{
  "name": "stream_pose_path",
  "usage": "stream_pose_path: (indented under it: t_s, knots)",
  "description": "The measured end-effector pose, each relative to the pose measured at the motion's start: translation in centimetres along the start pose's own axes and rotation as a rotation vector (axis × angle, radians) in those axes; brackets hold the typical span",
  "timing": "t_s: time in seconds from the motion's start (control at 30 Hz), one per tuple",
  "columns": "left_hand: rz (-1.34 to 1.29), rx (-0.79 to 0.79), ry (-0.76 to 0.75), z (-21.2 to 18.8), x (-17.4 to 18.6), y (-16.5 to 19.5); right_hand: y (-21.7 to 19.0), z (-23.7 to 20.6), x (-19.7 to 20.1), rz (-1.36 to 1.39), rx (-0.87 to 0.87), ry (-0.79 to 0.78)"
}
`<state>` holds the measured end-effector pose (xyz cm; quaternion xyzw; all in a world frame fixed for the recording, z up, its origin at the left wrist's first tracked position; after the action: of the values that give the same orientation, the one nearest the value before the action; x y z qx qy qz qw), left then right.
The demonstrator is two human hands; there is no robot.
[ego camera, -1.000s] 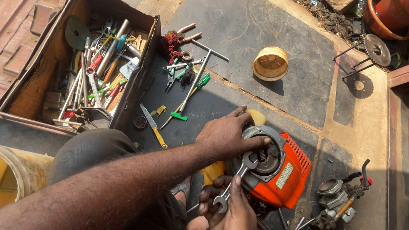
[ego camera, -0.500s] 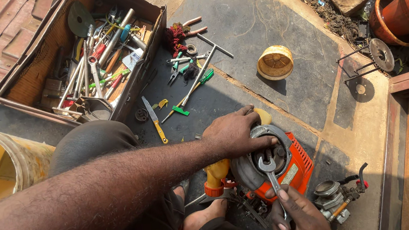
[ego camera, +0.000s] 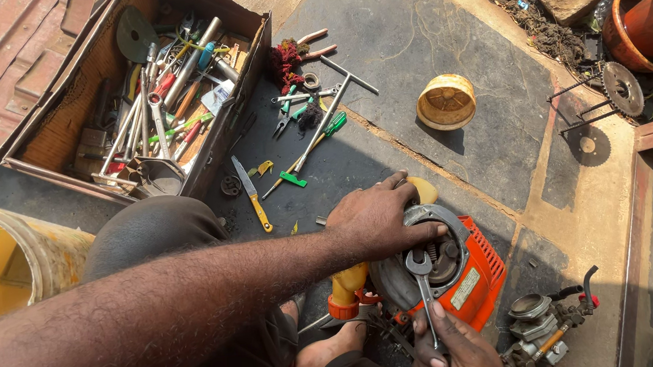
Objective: The person disassembles a small orange engine, removes the pull-start housing, and uses a wrench and screwdriver to adjust internal components. They reassemble the housing and tighten fasteners.
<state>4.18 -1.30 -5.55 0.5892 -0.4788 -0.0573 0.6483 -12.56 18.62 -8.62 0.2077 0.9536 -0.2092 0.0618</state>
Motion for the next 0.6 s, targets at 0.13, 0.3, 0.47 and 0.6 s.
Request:
stream_pose_path:
  t_s: [0.13, 0.3, 0.47, 0.6]
  knots:
    - [0.019, -0.018, 0.028, 0.2, -0.7, 0.0, 1.5, 0.4, -2.6, 0.103, 0.142, -0.027]
    - [0.019, 0.031, 0.109, -0.3, -0.4, -0.2, 3.8, 1.0, -8.7, 0.406, 0.470, 0.131]
    - [-0.024, 0.032, 0.107, -0.1, -0.2, 0.1, 4.8, 2.6, -10.8, 0.468, 0.477, 0.116]
    - [-0.022, -0.062, 0.149, 0.0, -0.9, -0.5, 6.0, 3.0, -6.3, 0.227, 0.388, -0.116]
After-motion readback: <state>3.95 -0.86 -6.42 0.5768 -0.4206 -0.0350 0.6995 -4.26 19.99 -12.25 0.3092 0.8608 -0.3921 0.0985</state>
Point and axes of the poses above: each hand's wrist, its own z-axis towards the middle knuckle, its own x-axis out of the back of the hand, y = z × x, the point moved 4 cm from there along z, towards the middle knuckle, and after that the axes turned 7 degrees about -x, right-handed, at the moved point
